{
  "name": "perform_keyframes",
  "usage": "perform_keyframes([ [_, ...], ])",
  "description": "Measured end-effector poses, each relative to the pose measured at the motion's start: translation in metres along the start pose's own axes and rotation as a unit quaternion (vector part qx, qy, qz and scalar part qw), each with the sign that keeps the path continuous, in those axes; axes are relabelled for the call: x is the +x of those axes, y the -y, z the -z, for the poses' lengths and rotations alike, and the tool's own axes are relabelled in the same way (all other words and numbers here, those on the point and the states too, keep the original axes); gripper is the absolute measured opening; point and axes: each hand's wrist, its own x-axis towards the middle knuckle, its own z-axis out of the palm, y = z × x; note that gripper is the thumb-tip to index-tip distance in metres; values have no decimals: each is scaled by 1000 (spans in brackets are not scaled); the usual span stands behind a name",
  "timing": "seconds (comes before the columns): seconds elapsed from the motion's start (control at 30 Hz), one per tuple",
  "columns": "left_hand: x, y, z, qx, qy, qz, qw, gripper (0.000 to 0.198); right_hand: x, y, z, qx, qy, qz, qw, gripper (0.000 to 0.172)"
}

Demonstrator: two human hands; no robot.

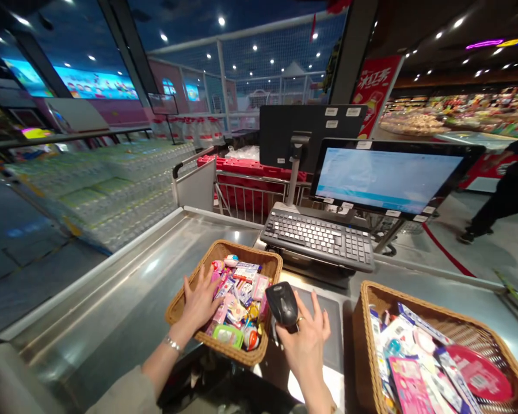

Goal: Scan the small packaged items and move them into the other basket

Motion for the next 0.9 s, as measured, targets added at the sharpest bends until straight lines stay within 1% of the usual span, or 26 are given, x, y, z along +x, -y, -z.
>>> perform_keyframes([
  [0.1,-1,8,-2,7,14,5,1000,48,0,3,-4,8,17,-6,1000,28],
  [0.17,-2,15,-3,8,23,-5,1000,45,-1,4,-6,12,28,-7,1000,26],
  [0.3,-6,33,-3,-16,60,-47,997,42,-2,6,-9,11,44,4,999,23],
  [0.4,-8,47,1,-35,103,-85,990,46,-2,5,-10,4,47,14,999,24],
  [0.47,-8,53,4,-32,119,-102,987,51,-2,4,-12,3,46,22,999,25],
  [0.53,-7,54,5,-28,127,-118,984,55,-2,4,-14,2,47,26,999,27],
  [0.63,-5,47,6,-32,139,-147,979,58,-1,6,-16,4,54,30,998,28],
  [0.77,-2,35,7,-46,154,-176,971,53,-1,9,-16,6,69,26,997,28],
  [0.83,-2,35,9,-47,157,-176,971,52,-2,9,-15,7,74,22,997,29],
  [0.9,-2,40,13,-36,154,-162,974,55,-2,7,-15,9,71,18,997,30],
])
